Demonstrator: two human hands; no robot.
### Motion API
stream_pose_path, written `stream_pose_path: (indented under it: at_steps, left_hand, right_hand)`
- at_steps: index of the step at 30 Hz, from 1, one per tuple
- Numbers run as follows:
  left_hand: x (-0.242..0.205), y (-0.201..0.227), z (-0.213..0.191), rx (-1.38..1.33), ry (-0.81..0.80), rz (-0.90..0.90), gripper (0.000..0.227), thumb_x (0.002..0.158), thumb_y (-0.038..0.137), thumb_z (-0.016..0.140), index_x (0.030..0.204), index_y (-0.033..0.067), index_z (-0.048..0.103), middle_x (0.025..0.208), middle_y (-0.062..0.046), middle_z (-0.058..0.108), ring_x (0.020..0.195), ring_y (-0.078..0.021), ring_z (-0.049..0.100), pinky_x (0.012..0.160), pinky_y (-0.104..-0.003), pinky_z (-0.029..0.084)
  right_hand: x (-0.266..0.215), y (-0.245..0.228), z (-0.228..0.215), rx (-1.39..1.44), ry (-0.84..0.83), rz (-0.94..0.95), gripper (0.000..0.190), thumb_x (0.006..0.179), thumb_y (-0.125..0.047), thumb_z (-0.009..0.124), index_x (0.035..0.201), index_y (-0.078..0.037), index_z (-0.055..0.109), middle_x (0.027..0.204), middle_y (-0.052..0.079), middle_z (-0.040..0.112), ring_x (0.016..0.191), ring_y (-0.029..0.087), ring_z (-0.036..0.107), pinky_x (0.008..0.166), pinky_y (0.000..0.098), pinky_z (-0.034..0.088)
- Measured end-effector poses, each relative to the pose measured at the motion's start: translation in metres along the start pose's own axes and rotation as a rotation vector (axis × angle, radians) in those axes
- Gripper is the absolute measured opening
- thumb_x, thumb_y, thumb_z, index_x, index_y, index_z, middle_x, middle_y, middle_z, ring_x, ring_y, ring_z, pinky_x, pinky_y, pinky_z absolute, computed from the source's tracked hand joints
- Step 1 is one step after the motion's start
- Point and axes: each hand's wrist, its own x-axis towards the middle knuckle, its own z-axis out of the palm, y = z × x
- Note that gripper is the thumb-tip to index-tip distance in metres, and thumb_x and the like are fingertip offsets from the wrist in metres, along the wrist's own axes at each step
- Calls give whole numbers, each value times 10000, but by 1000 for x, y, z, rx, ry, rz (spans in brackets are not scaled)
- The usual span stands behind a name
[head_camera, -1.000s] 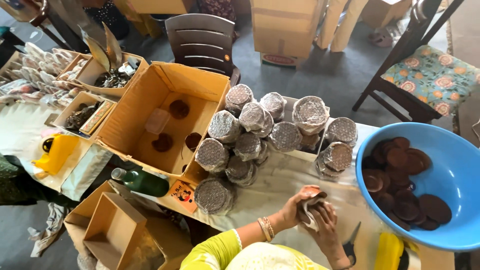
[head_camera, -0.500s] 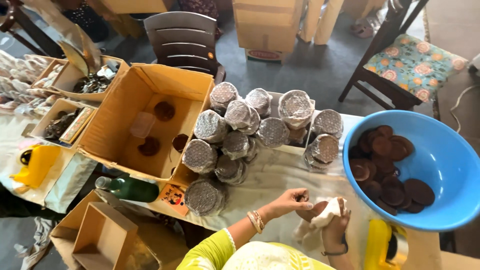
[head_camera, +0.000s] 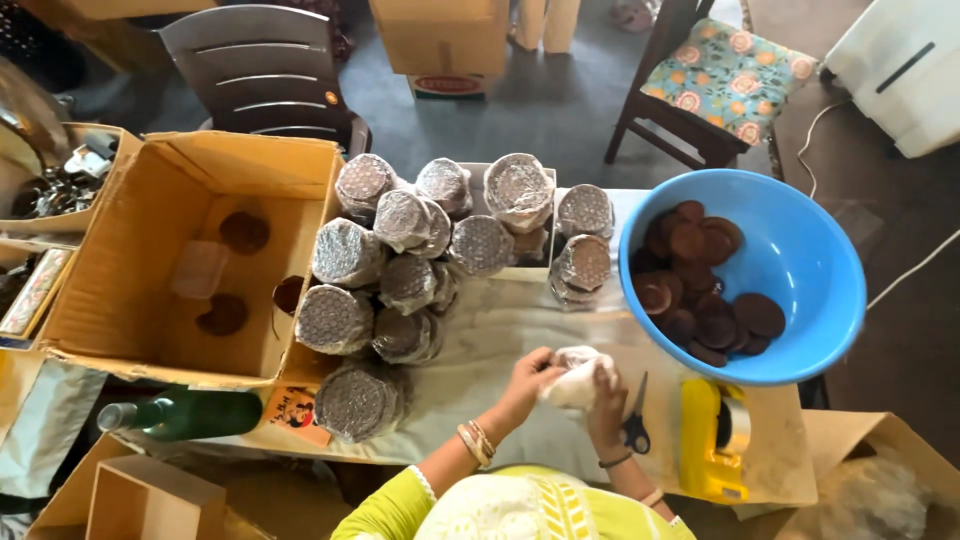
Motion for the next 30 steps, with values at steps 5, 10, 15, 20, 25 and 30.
stream_pose_path:
  at_steps: [5, 10, 15, 20, 25, 30]
  left_hand:
    - [14, 11, 4, -854, 25, -348, 82, 940, 134, 598, 875, 109, 554, 787, 51, 499, 724, -54, 460, 636, -221, 377]
    - [12, 13, 14, -699, -41, -372, 42, 948, 140, 570, 969, 110, 549, 859, 81, 492, 792, -31, 446, 695, -185, 364]
    - [13, 43, -2, -420, -139, -418, 236, 918, 157, 515, 1147, 118, 558, 1008, 94, 587, 961, -43, 540, 855, -182, 454]
    - [16, 47, -14, -185, -196, -298, 297, 925, 64, 519, 1216, 35, 571, 961, -45, 661, 834, -176, 621, 735, -325, 531]
    - [19, 89, -10, 86, -155, -141, 414, 879, -66, 529, 1274, 40, 592, 1023, -100, 684, 908, -175, 631, 820, -324, 530]
    - [12, 85, -5, 150, -110, -260, 442, 848, -117, 539, 1251, 48, 614, 985, -134, 668, 870, -197, 617, 792, -338, 519]
  right_hand:
    - [0, 3, 1, 966, -131, 560, 341, 933, -118, 573, 1267, -54, 593, 1170, 53, 597, 965, 145, 554, 796, 248, 475]
    - [-21, 25, 16, 1561, -6, 884, 305, 935, -173, 584, 1222, -78, 632, 1099, 43, 673, 902, 137, 650, 738, 261, 545]
    - [-2, 59, 28, 1528, 87, 821, 195, 1001, -201, 547, 1107, -46, 597, 1028, 53, 625, 899, 158, 633, 814, 307, 553]
    - [-21, 79, 15, 1199, 62, 677, 197, 1081, -193, 538, 1035, -2, 550, 925, 61, 528, 843, 159, 512, 779, 318, 457]
    - [58, -12, -37, 895, -211, 541, 260, 1018, -226, 612, 1160, -9, 605, 975, 88, 664, 894, 168, 620, 793, 334, 520]
    - [46, -10, -23, 613, -358, 458, 378, 968, -252, 672, 1260, -14, 650, 1014, 112, 772, 935, 177, 707, 804, 347, 571]
